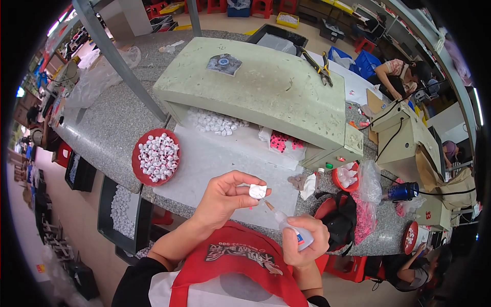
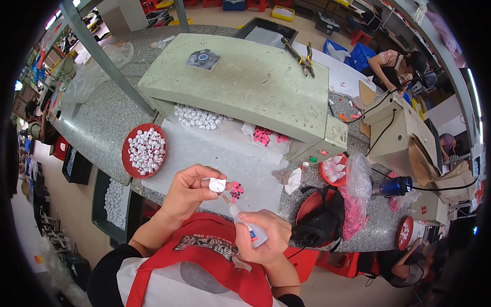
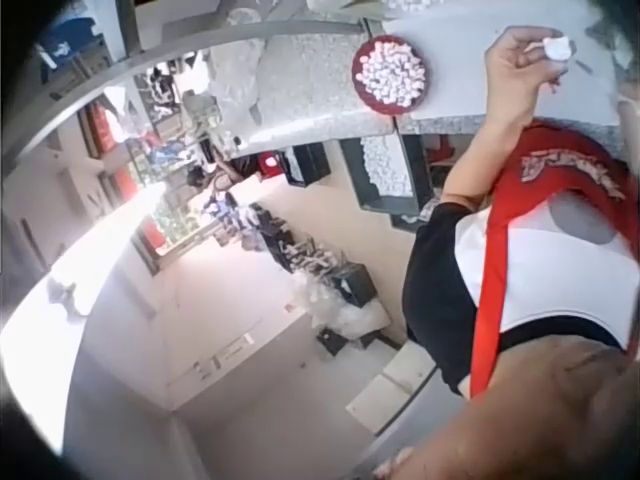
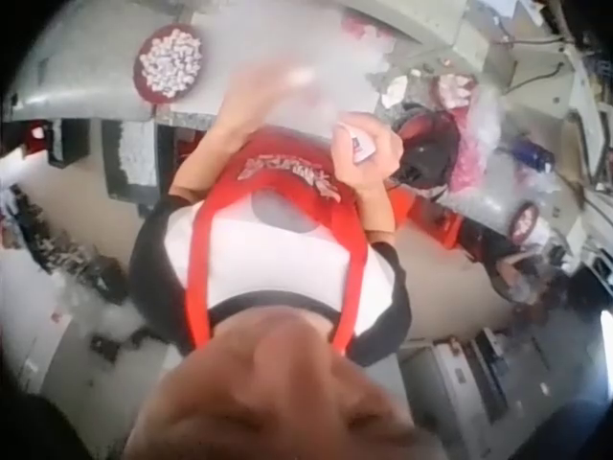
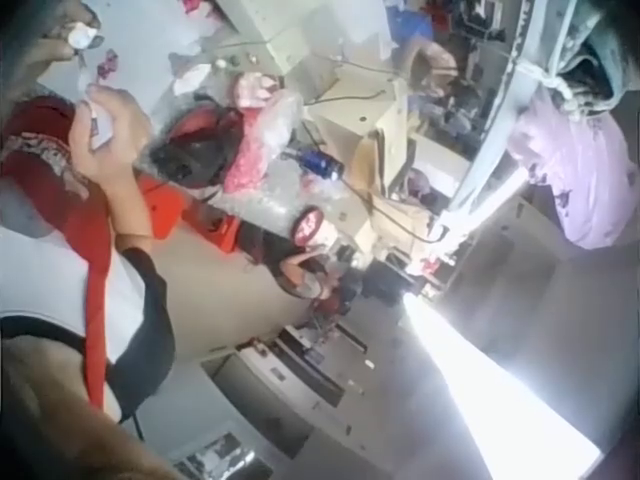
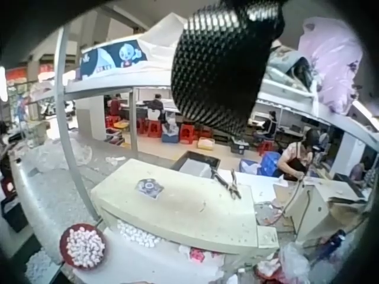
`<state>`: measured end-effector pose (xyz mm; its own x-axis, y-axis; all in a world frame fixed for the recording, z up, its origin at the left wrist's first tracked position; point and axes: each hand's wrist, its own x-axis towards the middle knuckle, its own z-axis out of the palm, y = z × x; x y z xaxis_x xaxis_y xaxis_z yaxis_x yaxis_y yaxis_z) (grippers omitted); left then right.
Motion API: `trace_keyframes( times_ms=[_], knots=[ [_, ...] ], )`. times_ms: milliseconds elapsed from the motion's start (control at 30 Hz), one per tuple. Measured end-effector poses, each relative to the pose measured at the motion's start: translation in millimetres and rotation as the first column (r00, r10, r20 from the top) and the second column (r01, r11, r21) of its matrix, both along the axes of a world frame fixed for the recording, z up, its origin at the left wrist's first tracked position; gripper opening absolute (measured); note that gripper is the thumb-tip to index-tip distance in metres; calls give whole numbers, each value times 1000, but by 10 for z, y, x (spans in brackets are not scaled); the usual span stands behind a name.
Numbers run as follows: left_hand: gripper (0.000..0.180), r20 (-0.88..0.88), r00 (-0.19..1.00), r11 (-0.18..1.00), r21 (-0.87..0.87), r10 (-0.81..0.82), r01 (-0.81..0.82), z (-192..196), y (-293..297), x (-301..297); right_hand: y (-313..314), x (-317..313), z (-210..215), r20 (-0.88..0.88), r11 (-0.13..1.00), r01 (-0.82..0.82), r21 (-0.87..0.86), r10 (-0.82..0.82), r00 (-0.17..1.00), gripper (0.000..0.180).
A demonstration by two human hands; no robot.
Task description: Assembling small white plastic components by hand at a workbench.
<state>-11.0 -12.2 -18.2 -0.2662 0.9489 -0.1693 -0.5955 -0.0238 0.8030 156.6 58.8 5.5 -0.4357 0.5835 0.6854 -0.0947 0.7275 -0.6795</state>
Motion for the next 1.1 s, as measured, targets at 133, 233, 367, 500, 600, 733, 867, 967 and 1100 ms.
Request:
trace_keyframes(
  times_ms=[133, 233, 367, 500, 600, 733, 867, 967, 1100],
  knots=[
    [32, 7, 1000, 1000, 21, -5, 5, 3, -6, 7, 2, 0, 6, 0, 1000, 8, 16, -8, 1000, 19],
    [32, 13, 1000, 1000, 25, -2, 2, -10, -14, -3, 10, 13, 9, 4, 1000, 19, 6, -19, 1000, 19],
    [33, 16, 1000, 998, 60, 23, -24, -50, -17, -9, 1, 26, 35, 37, 999, 30, 33, -31, 999, 18],
    [33, 5, 1000, 1000, 21, 8, -8, -27, -14, 0, -22, 34, 40, 64, 1000, 3, -23, -2, 998, 17],
    [33, 4, 1000, 1000, 18, 1, -1, -8, -18, 7, -42, 20, 39, 53, 999, 6, -45, -4, 999, 16],
    [33, 0, 1000, 1000, 24, 5, -5, -17, -26, 11, -40, 13, 26, 33, 998, 9, -61, -7, 999, 16],
    [31, -95, 994, 997, 64, 44, -38, -14, -26, 24, -35, 17, 35, 38, 998, 8, -59, -6, 999, 16],
    [31, -148, 987, 994, 98, 62, -48, -10, -19, 40, -36, 1, 27, 35, 1000, 15, -27, -14, 999, 15],
    [30, -185, 980, 991, 121, 72, -50, -45, -21, 36, -22, -9, -26, 64, 992, 23, -124, -15, 998, 16]
  ],
)
